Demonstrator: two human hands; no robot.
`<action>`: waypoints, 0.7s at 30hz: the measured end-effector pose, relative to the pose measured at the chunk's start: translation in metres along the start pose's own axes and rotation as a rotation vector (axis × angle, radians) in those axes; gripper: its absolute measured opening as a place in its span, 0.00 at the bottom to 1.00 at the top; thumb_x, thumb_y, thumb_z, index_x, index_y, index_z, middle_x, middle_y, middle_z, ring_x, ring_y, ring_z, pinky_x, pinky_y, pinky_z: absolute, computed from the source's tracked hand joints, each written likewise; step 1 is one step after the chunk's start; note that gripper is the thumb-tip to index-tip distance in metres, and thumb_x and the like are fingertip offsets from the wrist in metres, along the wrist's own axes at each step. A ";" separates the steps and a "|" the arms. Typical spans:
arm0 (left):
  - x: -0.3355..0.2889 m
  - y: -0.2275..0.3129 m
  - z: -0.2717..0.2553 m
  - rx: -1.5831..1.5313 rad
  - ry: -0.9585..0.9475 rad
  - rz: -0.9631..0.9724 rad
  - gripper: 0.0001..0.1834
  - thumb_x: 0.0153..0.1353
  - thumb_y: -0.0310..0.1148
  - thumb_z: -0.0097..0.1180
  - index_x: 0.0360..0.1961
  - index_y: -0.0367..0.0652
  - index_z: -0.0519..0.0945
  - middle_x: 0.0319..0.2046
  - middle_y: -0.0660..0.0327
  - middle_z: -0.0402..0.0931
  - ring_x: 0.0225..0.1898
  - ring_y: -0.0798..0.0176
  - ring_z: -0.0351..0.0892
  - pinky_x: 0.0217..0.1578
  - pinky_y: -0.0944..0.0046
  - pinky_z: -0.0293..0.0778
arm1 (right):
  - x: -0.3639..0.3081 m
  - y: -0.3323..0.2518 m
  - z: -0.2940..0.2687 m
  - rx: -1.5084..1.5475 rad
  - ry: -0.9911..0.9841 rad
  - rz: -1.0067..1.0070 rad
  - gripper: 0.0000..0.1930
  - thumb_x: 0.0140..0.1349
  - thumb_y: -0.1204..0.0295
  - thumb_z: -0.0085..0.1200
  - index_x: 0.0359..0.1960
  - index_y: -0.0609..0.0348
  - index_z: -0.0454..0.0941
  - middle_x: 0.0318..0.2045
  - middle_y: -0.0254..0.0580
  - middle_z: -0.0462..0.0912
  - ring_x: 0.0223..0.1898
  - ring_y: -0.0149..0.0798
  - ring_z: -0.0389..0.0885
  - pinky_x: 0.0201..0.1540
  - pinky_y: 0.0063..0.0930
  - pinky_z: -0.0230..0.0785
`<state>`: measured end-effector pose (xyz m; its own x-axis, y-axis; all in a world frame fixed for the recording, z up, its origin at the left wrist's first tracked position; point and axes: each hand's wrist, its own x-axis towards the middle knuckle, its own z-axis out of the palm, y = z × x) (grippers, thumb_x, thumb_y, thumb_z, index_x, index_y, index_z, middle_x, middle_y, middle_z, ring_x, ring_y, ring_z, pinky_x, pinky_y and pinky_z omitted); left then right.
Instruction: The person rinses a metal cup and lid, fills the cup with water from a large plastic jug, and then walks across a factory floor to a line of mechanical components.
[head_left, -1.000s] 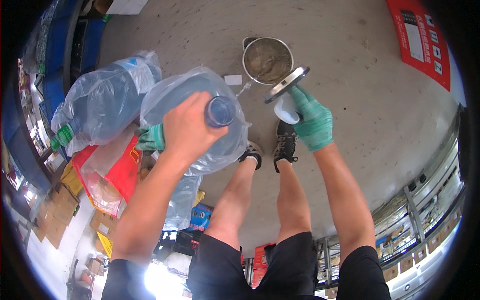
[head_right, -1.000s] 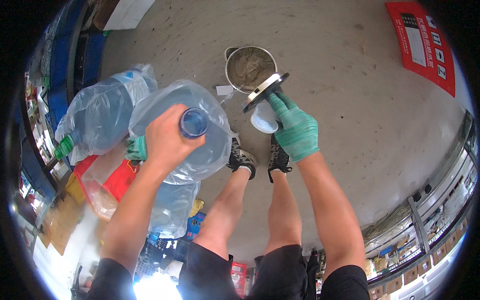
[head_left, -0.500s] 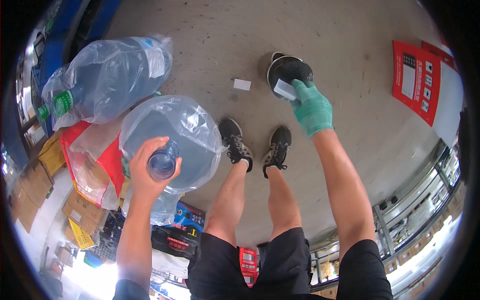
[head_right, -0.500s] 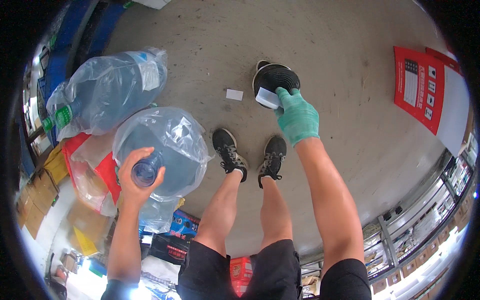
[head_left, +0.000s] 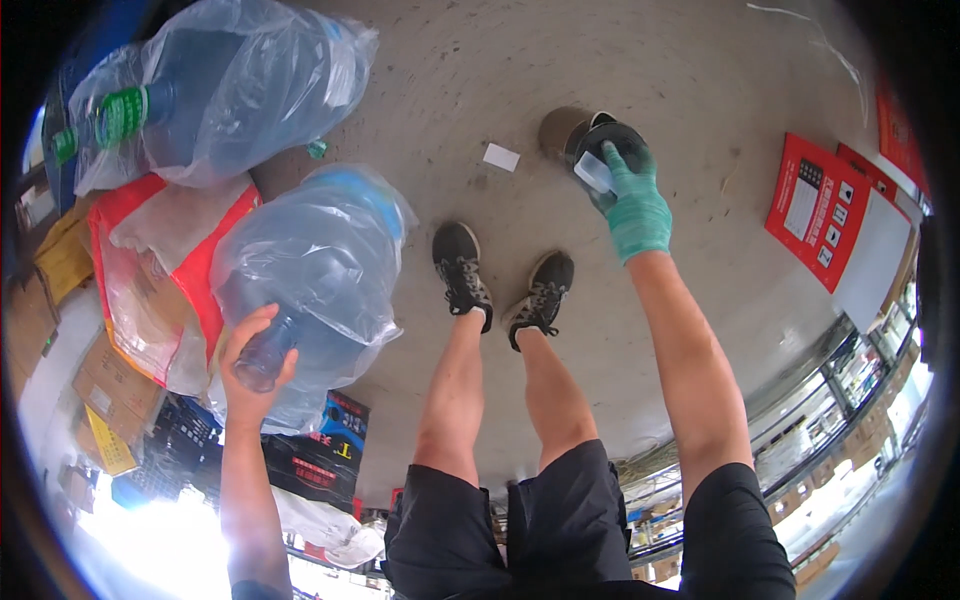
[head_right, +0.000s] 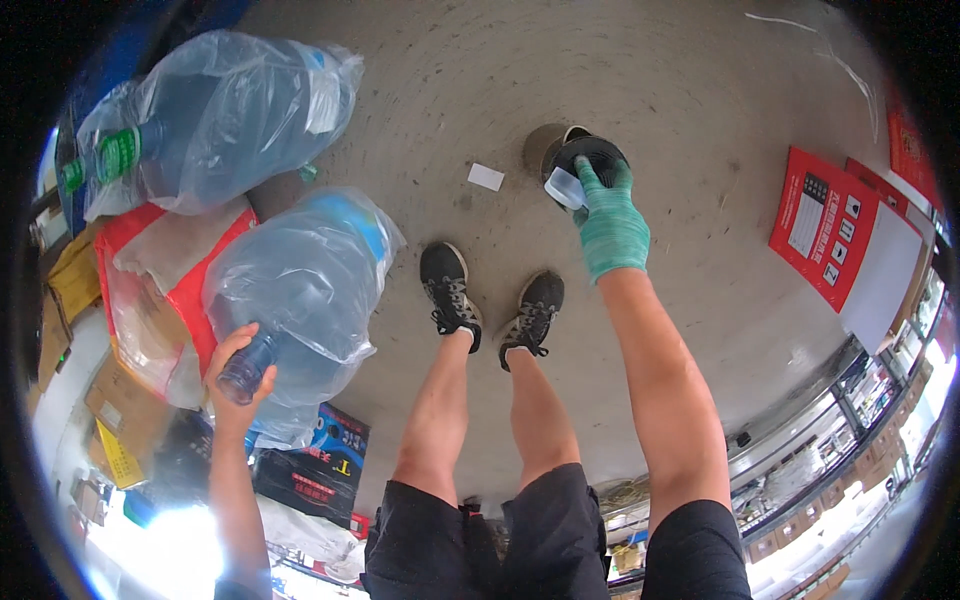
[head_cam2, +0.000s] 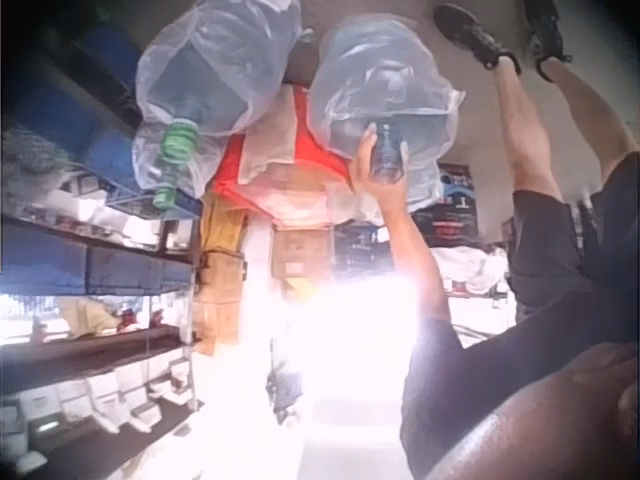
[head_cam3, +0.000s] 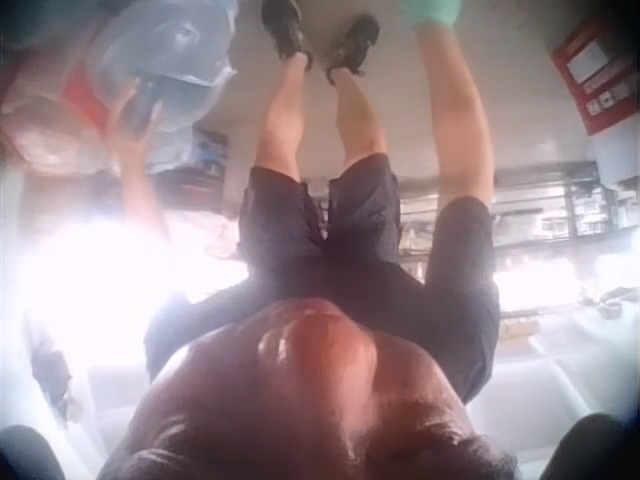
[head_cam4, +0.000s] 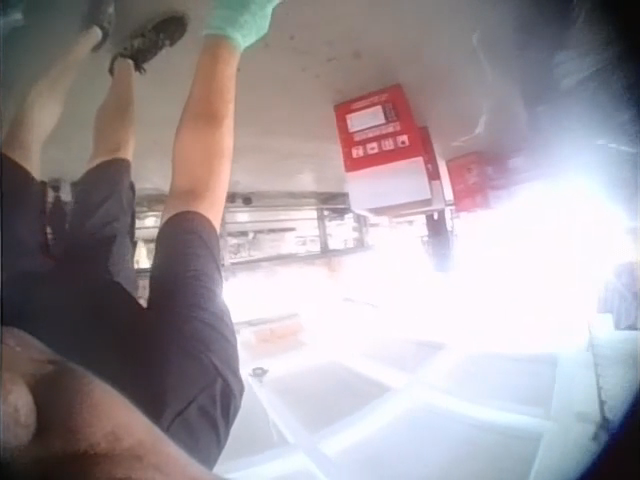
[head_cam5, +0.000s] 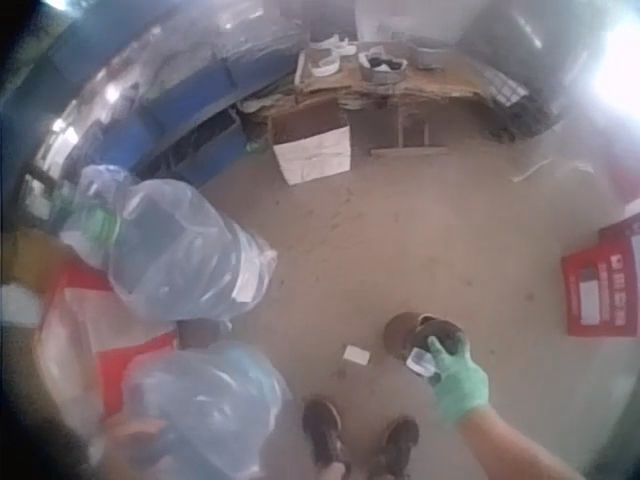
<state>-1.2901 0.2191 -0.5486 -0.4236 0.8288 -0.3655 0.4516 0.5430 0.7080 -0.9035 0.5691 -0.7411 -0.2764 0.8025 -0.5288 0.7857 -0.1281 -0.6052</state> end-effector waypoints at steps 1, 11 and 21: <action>-0.009 -0.006 -0.003 -0.014 0.007 -0.030 0.27 0.44 0.21 0.71 0.47 0.41 0.75 0.51 0.49 0.81 0.53 0.51 0.80 0.56 0.56 0.74 | -0.001 -0.007 0.002 -0.083 0.023 0.016 0.31 0.57 0.70 0.62 0.65 0.38 0.69 0.63 0.48 0.70 0.51 0.53 0.80 0.48 0.45 0.76; -0.038 -0.033 0.000 -0.212 0.086 -0.122 0.35 0.47 0.21 0.72 0.58 0.42 0.73 0.58 0.53 0.77 0.60 0.58 0.76 0.60 0.61 0.71 | -0.062 -0.096 0.010 -0.182 -0.028 -0.150 0.14 0.65 0.70 0.60 0.49 0.63 0.79 0.36 0.45 0.85 0.37 0.34 0.82 0.42 0.30 0.74; -0.134 -0.002 -0.034 0.020 0.443 -0.550 0.15 0.72 0.32 0.43 0.54 0.39 0.77 0.33 0.60 0.82 0.24 0.70 0.69 0.30 0.68 0.68 | -0.231 -0.329 0.141 0.060 -1.442 0.066 0.24 0.69 0.51 0.53 0.34 0.64 0.82 0.19 0.34 0.80 0.18 0.28 0.75 0.25 0.25 0.70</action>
<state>-1.2608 0.1027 -0.4808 -0.8724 0.3027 -0.3839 0.0925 0.8733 0.4783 -1.1759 0.3434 -0.5037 -0.5770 -0.4769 -0.6630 0.8048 -0.1938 -0.5610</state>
